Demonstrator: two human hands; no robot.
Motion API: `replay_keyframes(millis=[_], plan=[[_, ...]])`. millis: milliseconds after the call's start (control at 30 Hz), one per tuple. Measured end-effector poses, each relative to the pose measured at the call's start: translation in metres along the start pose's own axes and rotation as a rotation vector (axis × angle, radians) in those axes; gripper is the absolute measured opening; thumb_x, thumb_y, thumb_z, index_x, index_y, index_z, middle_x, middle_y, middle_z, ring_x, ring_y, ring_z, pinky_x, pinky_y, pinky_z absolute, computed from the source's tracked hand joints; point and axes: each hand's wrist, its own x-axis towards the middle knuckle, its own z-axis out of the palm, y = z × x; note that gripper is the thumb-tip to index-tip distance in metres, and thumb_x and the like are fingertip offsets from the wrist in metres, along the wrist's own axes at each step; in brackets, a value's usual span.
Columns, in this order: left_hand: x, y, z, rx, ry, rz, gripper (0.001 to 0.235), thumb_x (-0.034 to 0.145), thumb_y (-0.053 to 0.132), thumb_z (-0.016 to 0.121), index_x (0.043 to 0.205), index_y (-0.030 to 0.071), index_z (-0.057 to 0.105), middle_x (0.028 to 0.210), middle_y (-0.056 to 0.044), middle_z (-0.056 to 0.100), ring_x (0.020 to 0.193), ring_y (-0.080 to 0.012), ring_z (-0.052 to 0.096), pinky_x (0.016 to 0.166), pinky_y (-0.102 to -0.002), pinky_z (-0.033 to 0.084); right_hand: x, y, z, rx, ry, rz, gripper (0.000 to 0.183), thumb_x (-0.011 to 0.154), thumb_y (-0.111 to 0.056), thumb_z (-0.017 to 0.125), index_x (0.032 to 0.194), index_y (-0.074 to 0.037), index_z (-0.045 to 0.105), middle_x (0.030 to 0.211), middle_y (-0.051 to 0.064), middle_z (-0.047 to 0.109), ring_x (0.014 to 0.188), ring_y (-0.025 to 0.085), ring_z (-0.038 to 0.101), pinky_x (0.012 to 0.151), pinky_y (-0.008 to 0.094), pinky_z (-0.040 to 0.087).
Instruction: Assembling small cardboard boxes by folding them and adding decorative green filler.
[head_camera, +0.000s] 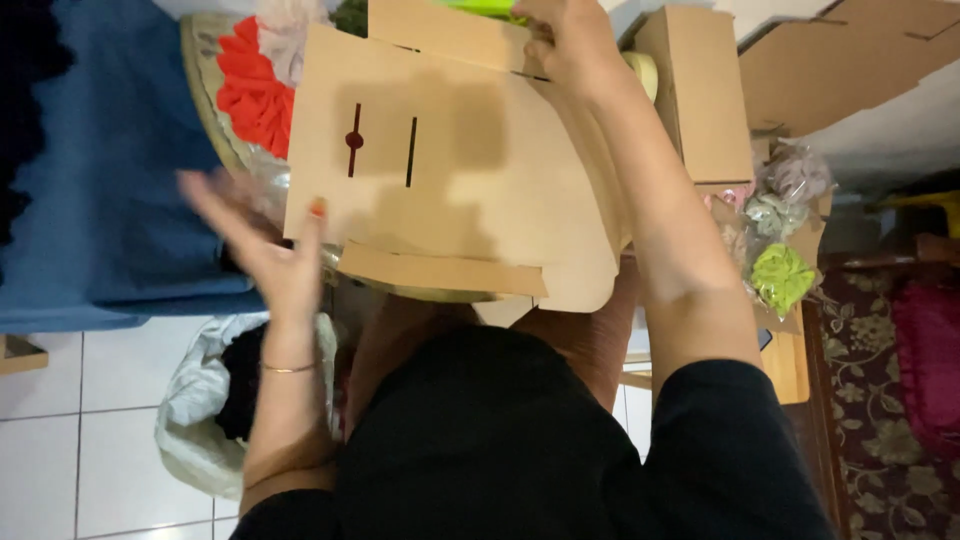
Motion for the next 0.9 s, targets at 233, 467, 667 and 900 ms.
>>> replay_keyframes(millis=[233, 467, 667, 900], plan=[[0.133, 0.072, 0.056, 0.635, -0.370, 0.732, 0.056, 0.111, 0.021, 0.070, 0.156, 0.002, 0.044, 0.156, -0.026, 0.045, 0.143, -0.0513, 0.040, 0.117, -0.063, 0.034, -0.013, -0.014, -0.001, 0.073, 0.108, -0.153, 0.021, 0.083, 0.010, 0.052, 0.087, -0.004, 0.067, 0.083, 0.003, 0.064, 0.079, 0.014, 0.057, 0.069, 0.032, 0.044], [0.206, -0.051, 0.176, 1.154, -0.658, 0.724, 0.036, 0.097, 0.043, 0.071, 0.089, 0.008, 0.075, 0.093, -0.017, 0.069, 0.094, -0.0383, 0.063, 0.071, -0.053, 0.043, -0.010, 0.009, 0.014, -0.159, 0.192, -0.237, 0.007, 0.085, -0.010, 0.064, 0.090, -0.008, 0.069, 0.083, 0.009, 0.071, 0.075, 0.032, 0.064, 0.064, 0.042, 0.043], [0.215, -0.065, 0.190, 1.066, -0.686, 0.717, 0.040, 0.097, 0.036, 0.074, 0.070, 0.007, 0.067, 0.068, -0.015, 0.064, 0.064, -0.0418, 0.062, 0.052, -0.051, 0.046, -0.006, 0.012, 0.032, -0.138, 0.274, -0.046, 0.025, 0.066, -0.005, 0.046, 0.070, -0.011, 0.022, 0.066, 0.007, 0.017, 0.075, 0.020, 0.015, 0.059, 0.040, 0.018], [0.231, -0.084, 0.190, 0.918, -0.775, 0.598, 0.044, 0.087, 0.022, 0.082, 0.061, 0.008, 0.049, 0.058, -0.013, 0.049, 0.056, -0.0373, 0.050, 0.052, -0.048, 0.036, -0.003, 0.009, 0.035, 0.230, 0.215, 0.260, 0.005, 0.072, -0.014, 0.062, 0.075, -0.014, 0.066, 0.059, -0.007, 0.048, 0.058, 0.008, 0.038, 0.053, 0.029, 0.028]])
